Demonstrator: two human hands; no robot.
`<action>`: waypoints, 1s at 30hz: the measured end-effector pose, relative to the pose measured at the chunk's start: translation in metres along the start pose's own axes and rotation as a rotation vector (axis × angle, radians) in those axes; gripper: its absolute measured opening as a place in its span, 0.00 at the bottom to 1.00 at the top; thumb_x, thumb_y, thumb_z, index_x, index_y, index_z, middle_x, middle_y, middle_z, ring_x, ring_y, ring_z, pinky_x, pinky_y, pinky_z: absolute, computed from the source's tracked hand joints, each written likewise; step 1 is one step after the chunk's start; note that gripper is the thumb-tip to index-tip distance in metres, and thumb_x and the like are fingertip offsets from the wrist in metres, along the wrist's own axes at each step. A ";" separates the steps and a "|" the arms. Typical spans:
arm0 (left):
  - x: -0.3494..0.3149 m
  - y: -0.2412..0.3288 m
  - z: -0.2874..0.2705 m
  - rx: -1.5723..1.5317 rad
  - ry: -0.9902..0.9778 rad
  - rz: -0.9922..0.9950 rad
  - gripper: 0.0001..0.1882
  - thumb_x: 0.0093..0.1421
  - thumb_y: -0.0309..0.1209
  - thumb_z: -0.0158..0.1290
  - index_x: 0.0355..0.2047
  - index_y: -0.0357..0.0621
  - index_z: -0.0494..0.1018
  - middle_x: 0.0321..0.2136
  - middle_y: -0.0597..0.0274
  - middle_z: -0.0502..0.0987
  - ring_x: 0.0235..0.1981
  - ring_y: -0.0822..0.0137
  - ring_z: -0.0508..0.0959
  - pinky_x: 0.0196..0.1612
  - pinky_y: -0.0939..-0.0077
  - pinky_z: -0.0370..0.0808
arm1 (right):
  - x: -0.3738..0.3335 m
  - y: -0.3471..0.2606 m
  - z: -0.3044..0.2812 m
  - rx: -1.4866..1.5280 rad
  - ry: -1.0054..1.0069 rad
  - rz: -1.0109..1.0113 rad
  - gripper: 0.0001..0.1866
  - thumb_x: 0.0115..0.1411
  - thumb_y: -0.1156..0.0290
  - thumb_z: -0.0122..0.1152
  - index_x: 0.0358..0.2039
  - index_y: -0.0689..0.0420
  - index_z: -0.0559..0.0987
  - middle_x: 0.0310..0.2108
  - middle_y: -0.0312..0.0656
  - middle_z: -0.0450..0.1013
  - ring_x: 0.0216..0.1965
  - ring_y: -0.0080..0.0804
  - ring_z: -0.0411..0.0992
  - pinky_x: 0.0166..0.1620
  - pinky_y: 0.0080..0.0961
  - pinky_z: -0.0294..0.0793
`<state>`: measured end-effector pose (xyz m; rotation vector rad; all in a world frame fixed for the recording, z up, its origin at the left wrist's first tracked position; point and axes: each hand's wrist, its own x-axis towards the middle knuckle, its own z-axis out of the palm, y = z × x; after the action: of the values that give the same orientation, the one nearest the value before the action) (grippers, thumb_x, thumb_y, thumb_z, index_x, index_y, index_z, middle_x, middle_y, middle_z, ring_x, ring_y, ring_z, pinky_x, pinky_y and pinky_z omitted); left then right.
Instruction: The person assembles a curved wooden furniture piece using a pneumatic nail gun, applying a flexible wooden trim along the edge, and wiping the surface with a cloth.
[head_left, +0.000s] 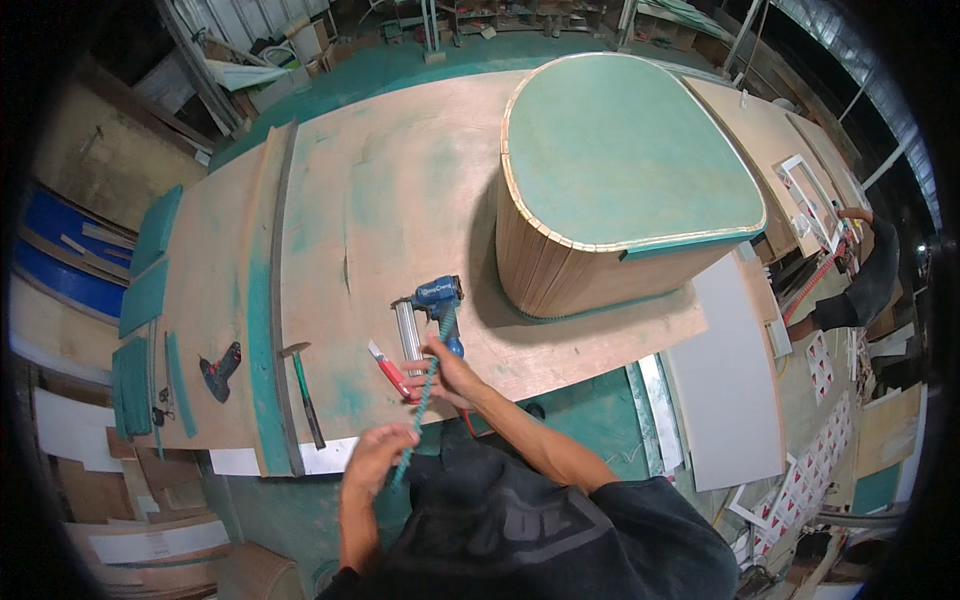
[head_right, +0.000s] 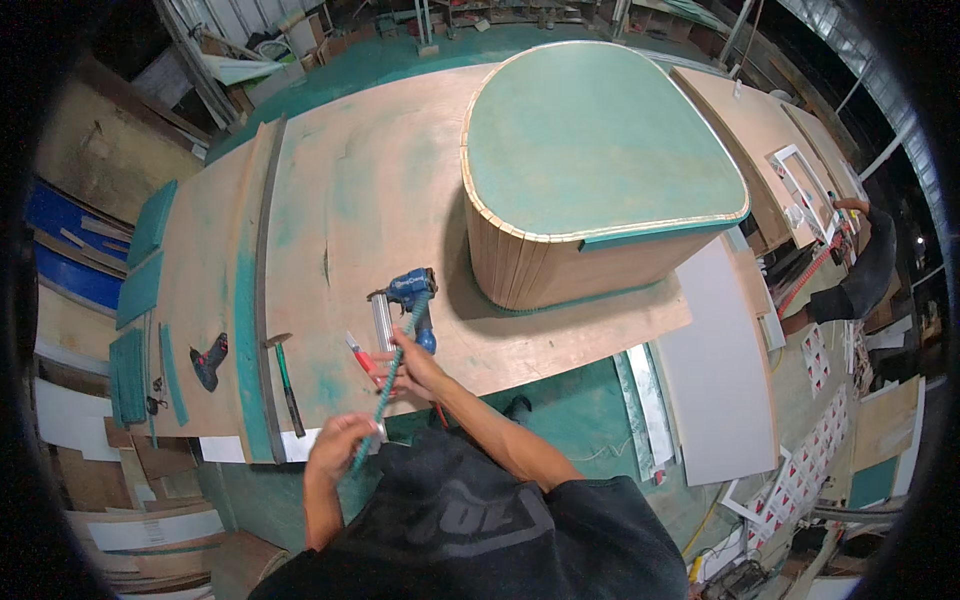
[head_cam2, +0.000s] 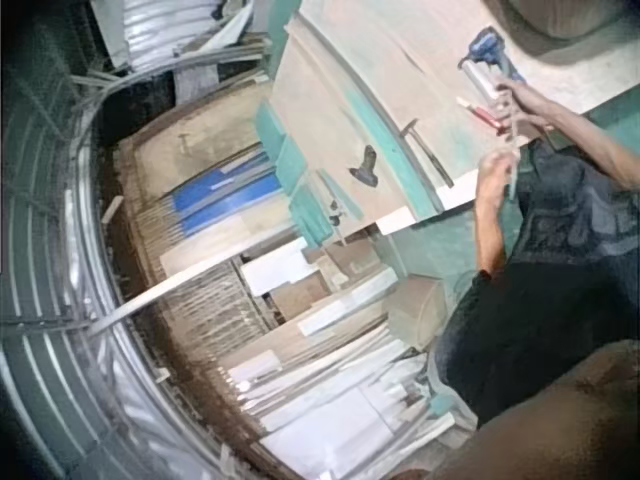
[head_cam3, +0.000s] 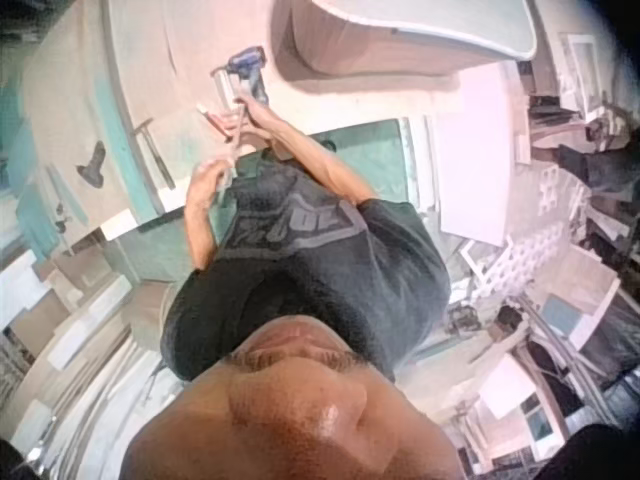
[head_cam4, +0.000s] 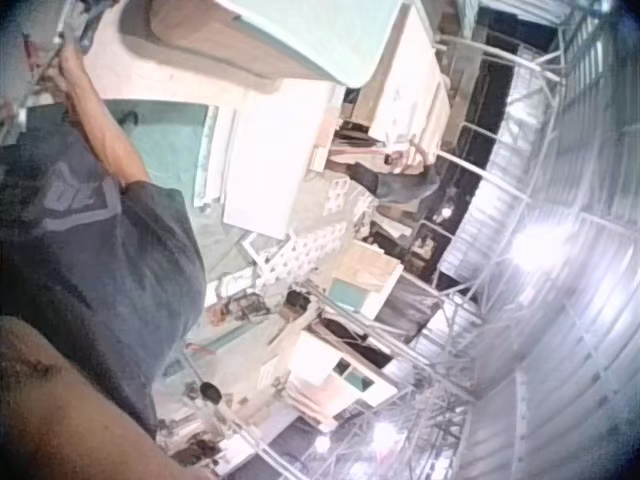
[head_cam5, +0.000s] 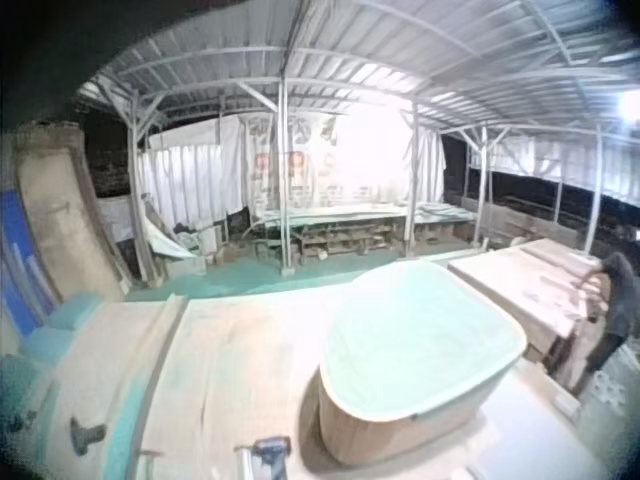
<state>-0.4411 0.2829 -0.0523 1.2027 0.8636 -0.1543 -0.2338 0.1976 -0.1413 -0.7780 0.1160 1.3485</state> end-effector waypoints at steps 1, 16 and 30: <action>-0.009 0.006 0.009 0.007 -0.048 -0.025 0.12 0.59 0.30 0.60 0.42 0.38 0.78 0.27 0.65 0.79 0.24 0.75 0.77 0.27 0.81 0.72 | -0.014 -0.014 0.003 0.028 0.052 -0.092 0.32 0.68 0.39 0.48 0.53 0.58 0.65 0.47 0.53 0.74 0.41 0.43 0.79 0.40 0.39 0.84; 0.025 0.081 -0.016 -0.465 -0.406 0.195 0.31 0.67 0.50 0.51 0.54 0.31 0.69 0.47 0.40 0.77 0.46 0.49 0.81 0.46 0.58 0.82 | -0.185 -0.120 -0.060 0.128 0.012 -0.780 0.13 0.71 0.66 0.53 0.50 0.61 0.73 0.47 0.51 0.75 0.45 0.38 0.78 0.40 0.37 0.86; 0.189 0.231 0.091 -0.460 0.008 0.529 0.16 0.64 0.37 0.60 0.47 0.41 0.73 0.42 0.56 0.78 0.40 0.63 0.78 0.33 0.78 0.72 | -0.196 -0.162 -0.028 0.017 0.155 -1.006 0.22 0.74 0.57 0.47 0.55 0.64 0.69 0.52 0.54 0.73 0.53 0.41 0.75 0.43 0.34 0.83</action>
<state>-0.1436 0.3571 0.0049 0.9550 0.5217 0.4561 -0.1278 0.0169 0.0067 -0.7638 -0.1345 0.3340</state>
